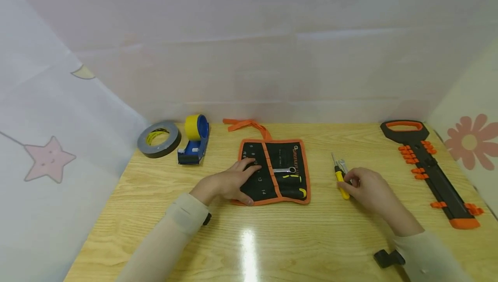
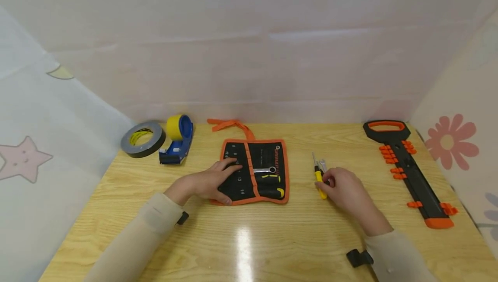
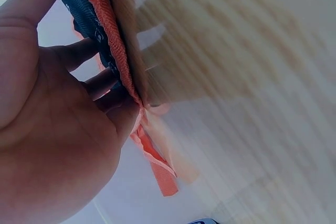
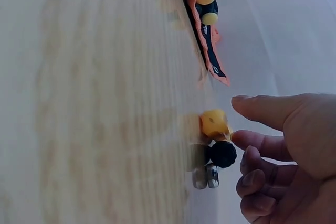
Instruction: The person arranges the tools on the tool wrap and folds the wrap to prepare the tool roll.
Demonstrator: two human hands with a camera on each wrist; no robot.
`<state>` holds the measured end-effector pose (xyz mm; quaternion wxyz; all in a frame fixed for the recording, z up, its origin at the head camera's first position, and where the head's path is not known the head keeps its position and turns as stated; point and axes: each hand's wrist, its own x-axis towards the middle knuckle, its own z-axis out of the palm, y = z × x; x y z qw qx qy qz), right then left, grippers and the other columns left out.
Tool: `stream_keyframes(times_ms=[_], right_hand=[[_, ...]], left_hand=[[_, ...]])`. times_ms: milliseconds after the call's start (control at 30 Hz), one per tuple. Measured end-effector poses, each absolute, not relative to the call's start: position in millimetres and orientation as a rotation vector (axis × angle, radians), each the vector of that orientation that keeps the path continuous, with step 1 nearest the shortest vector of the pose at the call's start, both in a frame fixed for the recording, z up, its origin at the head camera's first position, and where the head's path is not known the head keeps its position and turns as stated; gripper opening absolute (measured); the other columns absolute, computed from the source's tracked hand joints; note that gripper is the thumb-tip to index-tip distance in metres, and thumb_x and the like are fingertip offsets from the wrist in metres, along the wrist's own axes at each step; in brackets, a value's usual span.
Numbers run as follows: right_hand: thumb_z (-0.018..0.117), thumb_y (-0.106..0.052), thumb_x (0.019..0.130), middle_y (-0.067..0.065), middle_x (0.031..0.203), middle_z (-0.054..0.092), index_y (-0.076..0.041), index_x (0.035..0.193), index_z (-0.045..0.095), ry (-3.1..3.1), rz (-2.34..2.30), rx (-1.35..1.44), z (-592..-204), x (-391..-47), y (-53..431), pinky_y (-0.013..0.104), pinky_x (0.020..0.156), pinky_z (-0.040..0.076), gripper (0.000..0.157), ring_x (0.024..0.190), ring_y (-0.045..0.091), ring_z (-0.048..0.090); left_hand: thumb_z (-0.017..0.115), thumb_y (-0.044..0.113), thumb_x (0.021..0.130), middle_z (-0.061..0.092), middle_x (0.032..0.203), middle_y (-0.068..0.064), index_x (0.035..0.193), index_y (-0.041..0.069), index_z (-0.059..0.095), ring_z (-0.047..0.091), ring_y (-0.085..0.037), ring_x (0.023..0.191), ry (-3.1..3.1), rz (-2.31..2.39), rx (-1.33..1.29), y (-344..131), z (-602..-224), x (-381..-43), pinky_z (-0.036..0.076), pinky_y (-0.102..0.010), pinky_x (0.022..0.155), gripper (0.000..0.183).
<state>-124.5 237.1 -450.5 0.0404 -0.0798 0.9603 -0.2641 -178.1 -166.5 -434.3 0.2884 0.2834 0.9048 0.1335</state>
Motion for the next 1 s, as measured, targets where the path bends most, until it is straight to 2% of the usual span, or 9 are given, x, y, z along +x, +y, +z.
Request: stream_keyframes(times_ms=[200, 500, 800, 1000], right_hand=[[0.085, -0.031, 0.095, 0.002, 0.074, 0.053, -0.003, 0.096, 0.071, 2.941, -0.746, -0.191, -454.6, -126.0, 233.1, 0.030, 0.059, 0.033, 0.032, 0.066, 0.017, 0.045], [0.088, -0.032, 0.091, 0.006, 0.083, 0.064, -0.001, 0.094, 0.074, 2.891, -0.699, -0.151, -455.8, -130.6, 228.1, 0.031, 0.061, 0.043, 0.034, 0.071, 0.018, 0.053], [0.083, -0.032, 0.095, 0.006, 0.084, 0.066, -0.004, 0.088, 0.074, 2.889, -0.724, -0.141, -456.6, -128.9, 228.6, 0.031, 0.061, 0.044, 0.030, 0.071, 0.018, 0.055], [0.078, -0.033, 0.099, 0.007, 0.082, 0.064, -0.001, 0.094, 0.074, 2.883, -0.771, -0.110, -451.4, -127.5, 227.4, 0.032, 0.062, 0.043, 0.033, 0.071, 0.019, 0.054]], left_hand=[[0.085, 0.045, 0.094, -0.001, 0.183, -0.010, 0.175, 0.022, 0.019, 0.005, -0.038, 0.170, 2.420, 0.354, 0.753, -166.9, -432.7, -177.4, 0.028, -0.057, 0.133, 0.108], [0.085, 0.045, 0.094, -0.001, 0.183, -0.011, 0.175, 0.022, 0.018, 0.004, -0.039, 0.170, 2.412, 0.364, 0.750, -166.4, -433.8, -177.5, 0.028, -0.058, 0.133, 0.108], [0.085, 0.045, 0.094, 0.000, 0.183, -0.010, 0.175, 0.022, 0.019, 0.005, -0.038, 0.170, 2.418, 0.349, 0.756, -166.9, -434.2, -177.6, 0.027, -0.057, 0.133, 0.107], [0.085, 0.046, 0.093, -0.001, 0.183, -0.010, 0.175, 0.023, 0.018, 0.005, -0.038, 0.170, 2.415, 0.348, 0.752, -167.1, -435.1, -178.1, 0.028, -0.057, 0.133, 0.108]])
